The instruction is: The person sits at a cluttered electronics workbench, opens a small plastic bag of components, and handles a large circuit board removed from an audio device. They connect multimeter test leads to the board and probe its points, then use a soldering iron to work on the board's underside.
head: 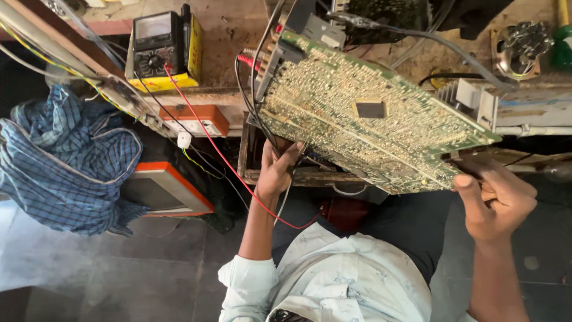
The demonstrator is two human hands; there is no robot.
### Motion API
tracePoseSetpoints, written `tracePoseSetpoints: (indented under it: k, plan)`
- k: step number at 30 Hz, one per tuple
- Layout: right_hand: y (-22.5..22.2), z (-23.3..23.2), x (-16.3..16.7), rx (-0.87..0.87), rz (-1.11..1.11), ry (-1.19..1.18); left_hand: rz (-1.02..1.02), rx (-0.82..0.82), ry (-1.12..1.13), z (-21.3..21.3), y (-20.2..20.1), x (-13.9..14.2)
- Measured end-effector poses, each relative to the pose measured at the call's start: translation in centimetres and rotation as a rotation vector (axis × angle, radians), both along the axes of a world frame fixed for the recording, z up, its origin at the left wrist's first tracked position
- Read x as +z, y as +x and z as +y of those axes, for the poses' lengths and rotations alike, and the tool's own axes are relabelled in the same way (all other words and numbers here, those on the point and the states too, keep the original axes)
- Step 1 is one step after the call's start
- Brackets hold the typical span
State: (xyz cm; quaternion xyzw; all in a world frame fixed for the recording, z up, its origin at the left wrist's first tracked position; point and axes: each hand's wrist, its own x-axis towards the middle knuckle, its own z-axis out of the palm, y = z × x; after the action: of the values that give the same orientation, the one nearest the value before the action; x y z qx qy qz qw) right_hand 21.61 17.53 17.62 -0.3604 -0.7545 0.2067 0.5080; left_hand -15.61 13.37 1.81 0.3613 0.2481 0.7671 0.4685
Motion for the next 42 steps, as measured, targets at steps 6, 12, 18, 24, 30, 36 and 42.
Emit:
tracePoseSetpoints:
  k: [6,12,18,24,30,36,42]
  plan:
    - [0.2,1.0,-0.6,-0.006,-0.042,0.048,0.058,0.065,-0.122,-0.4,1.1,3.6]
    - [0.9,2.2,-2.2,0.135,0.069,-0.026,0.011,0.039,-0.119,-0.9,1.8,6.4]
    - [1.5,3.1,-3.5,0.143,0.152,-0.078,-0.074,0.016,-0.144,-0.7,1.4,4.6]
    - [1.3,2.9,-3.5,0.183,0.138,-0.064,0.064,0.097,-0.130,-0.7,1.8,4.7]
    - [4.7,3.6,-7.2,0.205,-0.012,-0.141,-0.154,0.069,-0.087,-1.0,2.1,0.8]
    - [9.2,3.8,-12.7,0.161,-0.084,-0.273,0.005,0.127,0.018,-0.8,1.7,-2.6]
    - [4.7,0.2,-15.5,-0.061,0.124,-0.144,0.005,0.169,-0.007,-0.6,1.6,-3.4]
